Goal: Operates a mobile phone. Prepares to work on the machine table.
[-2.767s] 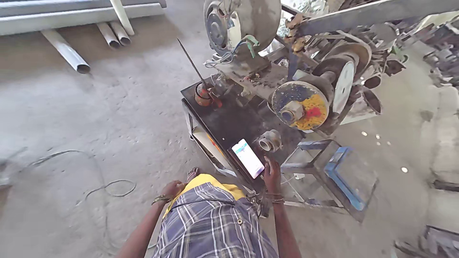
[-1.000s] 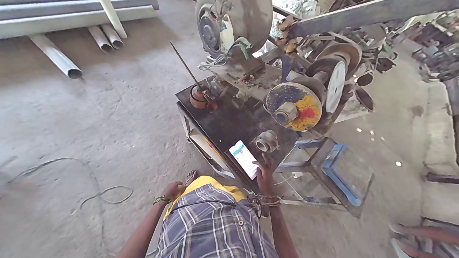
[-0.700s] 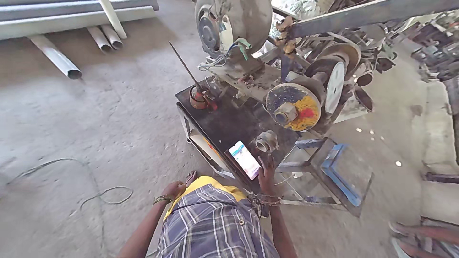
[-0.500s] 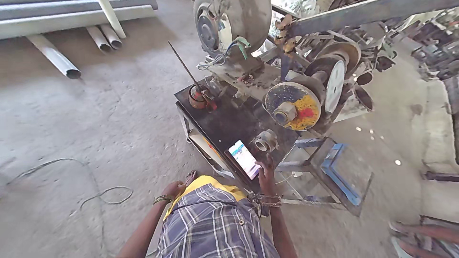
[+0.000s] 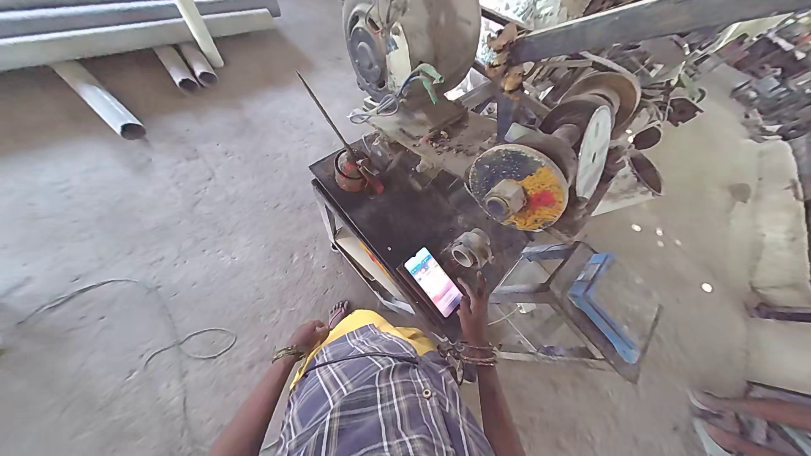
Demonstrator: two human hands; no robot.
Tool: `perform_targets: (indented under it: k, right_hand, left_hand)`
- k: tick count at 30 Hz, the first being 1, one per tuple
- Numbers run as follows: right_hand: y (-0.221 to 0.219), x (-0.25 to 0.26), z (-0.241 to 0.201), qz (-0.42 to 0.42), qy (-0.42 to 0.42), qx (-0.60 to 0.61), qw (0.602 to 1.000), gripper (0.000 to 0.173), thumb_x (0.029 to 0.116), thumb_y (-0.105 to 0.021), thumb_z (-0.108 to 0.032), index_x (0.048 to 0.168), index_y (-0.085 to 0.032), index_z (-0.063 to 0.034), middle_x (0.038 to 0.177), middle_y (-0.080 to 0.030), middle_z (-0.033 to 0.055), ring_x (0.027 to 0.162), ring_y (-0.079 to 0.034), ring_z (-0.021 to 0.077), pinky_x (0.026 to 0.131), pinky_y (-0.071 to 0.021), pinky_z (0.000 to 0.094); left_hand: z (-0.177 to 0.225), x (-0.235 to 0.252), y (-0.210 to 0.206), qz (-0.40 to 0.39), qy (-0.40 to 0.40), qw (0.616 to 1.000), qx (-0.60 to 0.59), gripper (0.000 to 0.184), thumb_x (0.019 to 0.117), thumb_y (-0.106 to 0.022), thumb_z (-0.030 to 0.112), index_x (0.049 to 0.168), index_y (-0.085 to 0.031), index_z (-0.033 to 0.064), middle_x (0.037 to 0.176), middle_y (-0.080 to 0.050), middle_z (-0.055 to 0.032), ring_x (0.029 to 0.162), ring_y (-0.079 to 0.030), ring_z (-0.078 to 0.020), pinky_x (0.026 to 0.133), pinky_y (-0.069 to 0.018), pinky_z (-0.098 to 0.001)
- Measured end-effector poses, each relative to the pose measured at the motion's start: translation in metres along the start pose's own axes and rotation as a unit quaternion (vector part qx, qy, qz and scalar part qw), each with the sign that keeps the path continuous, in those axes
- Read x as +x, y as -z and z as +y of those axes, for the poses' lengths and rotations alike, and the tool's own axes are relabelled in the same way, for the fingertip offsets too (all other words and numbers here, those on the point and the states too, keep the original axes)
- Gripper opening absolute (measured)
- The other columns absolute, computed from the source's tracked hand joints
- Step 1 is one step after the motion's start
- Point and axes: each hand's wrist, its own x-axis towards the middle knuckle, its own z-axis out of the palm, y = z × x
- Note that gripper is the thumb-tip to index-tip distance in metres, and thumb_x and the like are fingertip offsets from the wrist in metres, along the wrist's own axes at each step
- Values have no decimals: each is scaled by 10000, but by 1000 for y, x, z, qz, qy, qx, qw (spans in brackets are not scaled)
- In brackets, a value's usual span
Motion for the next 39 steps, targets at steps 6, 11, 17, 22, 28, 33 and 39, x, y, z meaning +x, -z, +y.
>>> perform_targets:
  k: [6, 11, 17, 22, 28, 33, 39]
  right_hand:
    - [0, -1, 2, -13, 3, 13, 1000, 334, 884, -466, 62, 1090, -727, 97, 1550, -302, 431, 1441, -257, 639, 1169, -271, 655]
    - [-3, -4, 7, -15, 7, -3, 1000, 354, 891, -472, 38, 1136, -721, 93, 1527, -324, 448, 1438, -253, 646, 1182, -239, 666]
    - [-1, -5, 5, -5, -11, -13, 1000, 460, 890, -473, 19, 1314, -633, 94, 1553, -269, 448, 1458, -238, 627, 1194, -238, 646]
    - [0, -5, 5, -9, 1, 14, 1000, 323, 887, -472, 32, 1083, -724, 85, 1548, -284, 443, 1440, -260, 634, 1162, -291, 641]
    - [-3, -4, 5, -23, 8, 30, 999, 332, 876, -466, 31, 1062, -735, 88, 1528, -324, 443, 1435, -259, 642, 1167, -252, 673]
    - [-2, -4, 0, -24, -7, -20, 999, 431, 892, -481, 4, 1271, -676, 72, 1564, -264, 437, 1461, -208, 641, 1184, -205, 684]
    - [1, -2, -4, -28, -4, -36, 999, 486, 887, -485, -19, 1343, -634, 58, 1558, -284, 433, 1454, -199, 653, 1170, -164, 722]
  left_hand:
    - [-3, 2, -1, -2, -3, 1000, -5, 463, 1107, -458, 283, 1394, -563, -64, 1390, -576, -319, 1359, -519, -444, 1154, -351, -568]
    - [-1, 2, -1, -3, -7, 1000, 0, 466, 1106, -461, 285, 1390, -562, -71, 1394, -573, -319, 1362, -517, -440, 1160, -348, -563]
    - [0, 2, 0, 3, -8, 1000, 3, 467, 1105, -466, 285, 1378, -570, -79, 1383, -580, -321, 1351, -525, -447, 1153, -356, -567]
    - [1, 0, 1, 0, 0, 1000, 0, 468, 1105, -466, 293, 1393, -561, -63, 1389, -578, -315, 1357, -524, -435, 1155, -358, -556]
    - [2, -1, 0, 2, 7, 1000, -19, 463, 1106, -462, 288, 1388, -564, -65, 1384, -580, -317, 1355, -526, -435, 1153, -359, -562]
    - [2, 0, 0, 1, 7, 1000, -25, 465, 1106, -462, 289, 1394, -562, -62, 1385, -580, -319, 1357, -524, -437, 1153, -357, -563]
    - [4, -1, 1, 2, 6, 1000, -20, 467, 1106, -461, 289, 1395, -559, -64, 1381, -581, -322, 1354, -524, -444, 1151, -358, -569]
